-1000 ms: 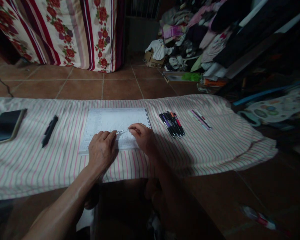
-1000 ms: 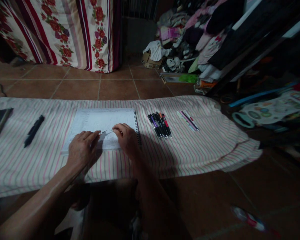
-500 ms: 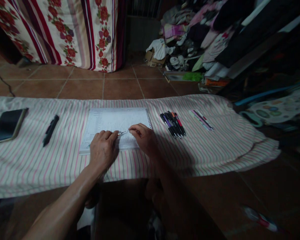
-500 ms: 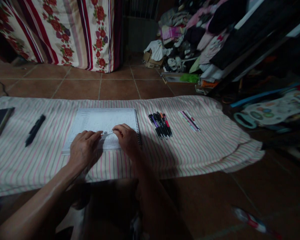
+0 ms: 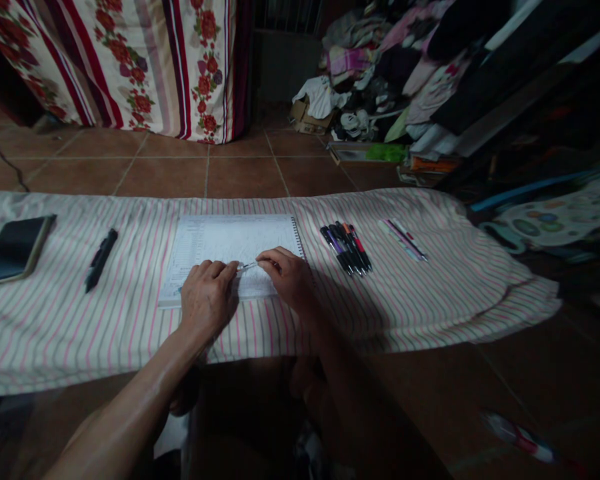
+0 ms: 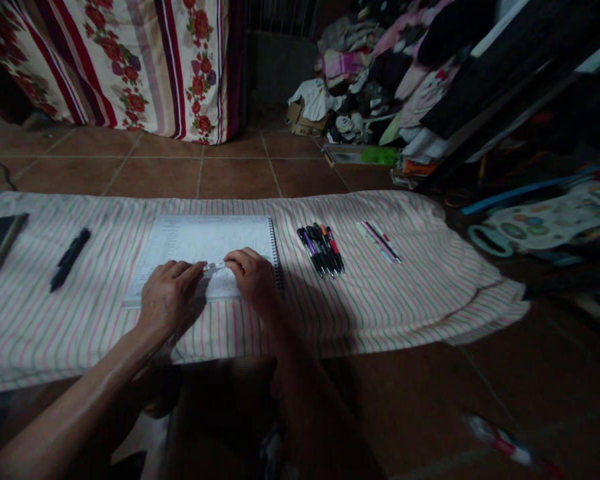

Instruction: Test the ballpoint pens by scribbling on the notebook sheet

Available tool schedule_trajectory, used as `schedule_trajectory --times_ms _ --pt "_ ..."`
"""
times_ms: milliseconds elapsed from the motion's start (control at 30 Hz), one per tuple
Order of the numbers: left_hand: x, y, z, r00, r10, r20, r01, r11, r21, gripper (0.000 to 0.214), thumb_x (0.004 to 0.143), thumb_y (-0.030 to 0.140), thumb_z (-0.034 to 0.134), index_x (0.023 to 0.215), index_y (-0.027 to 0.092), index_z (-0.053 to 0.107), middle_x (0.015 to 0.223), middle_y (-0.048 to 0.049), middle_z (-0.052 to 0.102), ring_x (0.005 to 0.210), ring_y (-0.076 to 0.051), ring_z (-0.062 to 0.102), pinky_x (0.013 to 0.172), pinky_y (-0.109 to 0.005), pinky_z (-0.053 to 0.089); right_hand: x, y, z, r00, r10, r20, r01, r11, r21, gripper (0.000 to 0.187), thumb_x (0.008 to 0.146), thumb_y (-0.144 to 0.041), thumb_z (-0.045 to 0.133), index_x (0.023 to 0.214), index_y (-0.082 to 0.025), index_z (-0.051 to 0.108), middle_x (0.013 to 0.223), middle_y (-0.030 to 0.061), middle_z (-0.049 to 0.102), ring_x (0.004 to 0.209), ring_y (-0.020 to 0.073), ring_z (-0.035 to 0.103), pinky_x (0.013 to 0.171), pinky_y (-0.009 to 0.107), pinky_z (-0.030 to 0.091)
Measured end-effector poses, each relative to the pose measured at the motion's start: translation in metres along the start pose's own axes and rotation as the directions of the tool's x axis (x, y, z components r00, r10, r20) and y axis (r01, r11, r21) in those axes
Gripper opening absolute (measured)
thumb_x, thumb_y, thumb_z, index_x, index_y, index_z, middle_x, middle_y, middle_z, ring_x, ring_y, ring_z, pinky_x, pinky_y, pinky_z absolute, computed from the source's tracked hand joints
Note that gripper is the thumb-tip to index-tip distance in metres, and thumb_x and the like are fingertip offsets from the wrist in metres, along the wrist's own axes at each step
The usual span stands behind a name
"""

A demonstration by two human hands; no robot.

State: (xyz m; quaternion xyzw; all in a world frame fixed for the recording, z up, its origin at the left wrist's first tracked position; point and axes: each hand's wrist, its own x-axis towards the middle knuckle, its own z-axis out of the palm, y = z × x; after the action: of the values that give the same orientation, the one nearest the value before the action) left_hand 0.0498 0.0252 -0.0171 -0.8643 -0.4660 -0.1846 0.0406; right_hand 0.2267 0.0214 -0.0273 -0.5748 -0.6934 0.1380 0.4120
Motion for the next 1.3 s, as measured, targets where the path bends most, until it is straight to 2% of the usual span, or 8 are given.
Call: schedule_trajectory --times_ms 600,1300 --pt "-0.0003 0.0000 0.0020 1.000 0.017 0.005 -0.017 1.000 0.005 0.030 0.085 0.022 0.045 0.109 0.020 0.062 0.083 -0.0074 0.065 0.078 -0.025 0.053 0.066 -0.037 0.038 -0.0006 0.0031 0.0031 0.999 -0.037 0.017 0.037 0.999 -0.007 0.013 0.085 -0.018 0.053 0.081 -0.020 0.065 0.080 0.0014 0.065 0.077 0.0131 0.060 0.072 0.024 0.044" --pt "0.0007 0.0039 0.0001 1.000 0.020 0.023 -0.021 1.000 0.007 0.030 0.086 0.022 0.042 0.108 0.020 0.062 0.082 -0.0082 0.065 0.079 -0.025 0.053 0.066 -0.038 0.038 -0.0030 0.0039 0.0064 0.994 -0.039 0.098 0.041 0.999 -0.015 0.015 0.086 -0.022 0.052 0.086 -0.021 0.066 0.084 0.0021 0.066 0.080 0.0139 0.061 0.074 0.025 0.045"
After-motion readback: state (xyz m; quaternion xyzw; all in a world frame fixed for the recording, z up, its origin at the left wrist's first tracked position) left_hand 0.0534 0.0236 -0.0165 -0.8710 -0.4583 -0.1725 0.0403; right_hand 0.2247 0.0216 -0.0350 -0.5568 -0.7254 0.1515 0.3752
